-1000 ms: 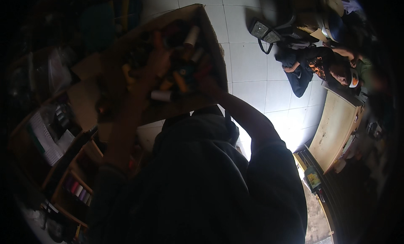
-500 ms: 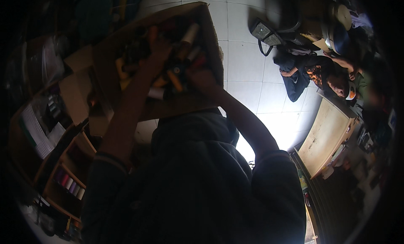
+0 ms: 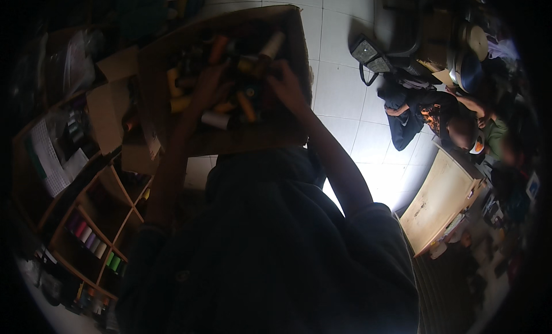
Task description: The person sorts colorful thread spools from cardboard boxes and places them onto a wooden shelf. They pick up spools of various colors, including yellow, orange, and black, and arrange them in rows on the shelf compartments.
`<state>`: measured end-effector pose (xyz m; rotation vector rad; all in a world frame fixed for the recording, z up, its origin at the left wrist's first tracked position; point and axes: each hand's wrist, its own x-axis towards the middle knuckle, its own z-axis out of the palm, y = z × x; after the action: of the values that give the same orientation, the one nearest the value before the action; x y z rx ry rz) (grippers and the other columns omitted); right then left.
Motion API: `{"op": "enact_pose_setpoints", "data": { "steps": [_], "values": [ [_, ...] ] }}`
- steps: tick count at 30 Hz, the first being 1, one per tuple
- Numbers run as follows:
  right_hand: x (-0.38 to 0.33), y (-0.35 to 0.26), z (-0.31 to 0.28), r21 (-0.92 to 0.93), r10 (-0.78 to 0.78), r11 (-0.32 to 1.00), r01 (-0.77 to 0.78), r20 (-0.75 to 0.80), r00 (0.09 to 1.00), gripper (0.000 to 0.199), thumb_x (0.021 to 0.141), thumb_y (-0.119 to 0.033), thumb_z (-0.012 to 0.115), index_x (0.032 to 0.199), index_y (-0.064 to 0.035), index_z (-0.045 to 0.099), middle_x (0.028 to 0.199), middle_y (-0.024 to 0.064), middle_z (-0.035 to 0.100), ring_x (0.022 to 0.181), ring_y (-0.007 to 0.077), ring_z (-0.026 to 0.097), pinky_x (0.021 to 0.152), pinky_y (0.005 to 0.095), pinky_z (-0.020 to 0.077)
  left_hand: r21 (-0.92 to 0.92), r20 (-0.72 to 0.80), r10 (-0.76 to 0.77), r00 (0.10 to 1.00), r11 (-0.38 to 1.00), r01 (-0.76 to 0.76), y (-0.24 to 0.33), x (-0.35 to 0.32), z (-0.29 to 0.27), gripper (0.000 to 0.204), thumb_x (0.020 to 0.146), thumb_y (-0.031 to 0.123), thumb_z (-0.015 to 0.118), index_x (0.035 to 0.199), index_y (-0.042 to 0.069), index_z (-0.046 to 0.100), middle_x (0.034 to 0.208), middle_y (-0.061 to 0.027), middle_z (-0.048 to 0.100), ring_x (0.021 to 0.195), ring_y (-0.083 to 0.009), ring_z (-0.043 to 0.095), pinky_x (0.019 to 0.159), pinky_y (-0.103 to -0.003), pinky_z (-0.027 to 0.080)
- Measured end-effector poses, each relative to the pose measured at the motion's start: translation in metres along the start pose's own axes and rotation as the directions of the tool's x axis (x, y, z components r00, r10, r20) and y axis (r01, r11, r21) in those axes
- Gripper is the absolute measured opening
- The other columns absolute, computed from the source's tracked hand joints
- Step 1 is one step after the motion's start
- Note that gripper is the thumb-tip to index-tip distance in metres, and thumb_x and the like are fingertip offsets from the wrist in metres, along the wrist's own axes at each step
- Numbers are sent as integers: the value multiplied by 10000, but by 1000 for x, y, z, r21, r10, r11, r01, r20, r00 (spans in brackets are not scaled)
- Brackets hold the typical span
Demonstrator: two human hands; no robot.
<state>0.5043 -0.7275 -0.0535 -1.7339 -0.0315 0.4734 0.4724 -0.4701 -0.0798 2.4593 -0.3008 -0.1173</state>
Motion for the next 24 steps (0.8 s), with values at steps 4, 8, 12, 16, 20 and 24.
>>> {"op": "enact_pose_setpoints", "data": {
  "steps": [4,8,12,16,20,24],
  "values": [
    [11,2,16,21,43,999,-43,28,999,338,842,-139,633,1158,-74,536,1090,135,617,1071,223,588,909,365,468,-182,-89,-249,964,956,230,24,-12,-6,526,822,257,706,1267,53,516,1146,-141,591,1056,-307,567,918,-397,432],
    [26,6,38,33,131,990,-135,111,985,369,866,-169,633,1203,-58,528,1100,141,618,1056,216,592,914,337,465,-655,126,-646,753,516,552,59,-15,-13,482,864,310,673,1249,57,532,1159,-92,596,1042,-220,579,880,-366,462],
    [37,8,62,-39,84,996,-78,176,981,417,872,-223,651,1232,-52,530,1118,150,626,1047,222,603,919,325,466,-861,487,-598,636,-203,467,44,-30,8,512,882,397,619,1271,78,525,1145,-57,604,1011,-173,593,862,-342,485],
    [58,24,67,-286,-4,952,107,339,941,405,874,-241,638,1225,-60,553,1123,187,604,1047,285,606,917,360,469,-778,593,-591,547,-248,577,60,-27,-9,594,879,461,582,1309,66,476,1138,-69,608,998,-182,606,868,-320,487],
    [87,8,54,-699,-223,700,150,-14,975,449,816,-214,664,1223,-73,540,1113,192,597,1045,366,594,904,431,479,-860,510,-527,680,-305,408,49,-47,3,588,882,466,558,1276,36,489,1139,-88,610,1022,-192,609,893,-334,485],
    [129,30,37,-662,-169,740,121,-8,986,536,803,-237,668,1279,-105,458,1293,198,474,1104,402,551,884,491,488,-875,483,-517,707,-320,363,57,-66,-7,573,899,466,511,1248,12,501,1121,-110,615,1027,-210,613,904,-343,486]
  ]
}}
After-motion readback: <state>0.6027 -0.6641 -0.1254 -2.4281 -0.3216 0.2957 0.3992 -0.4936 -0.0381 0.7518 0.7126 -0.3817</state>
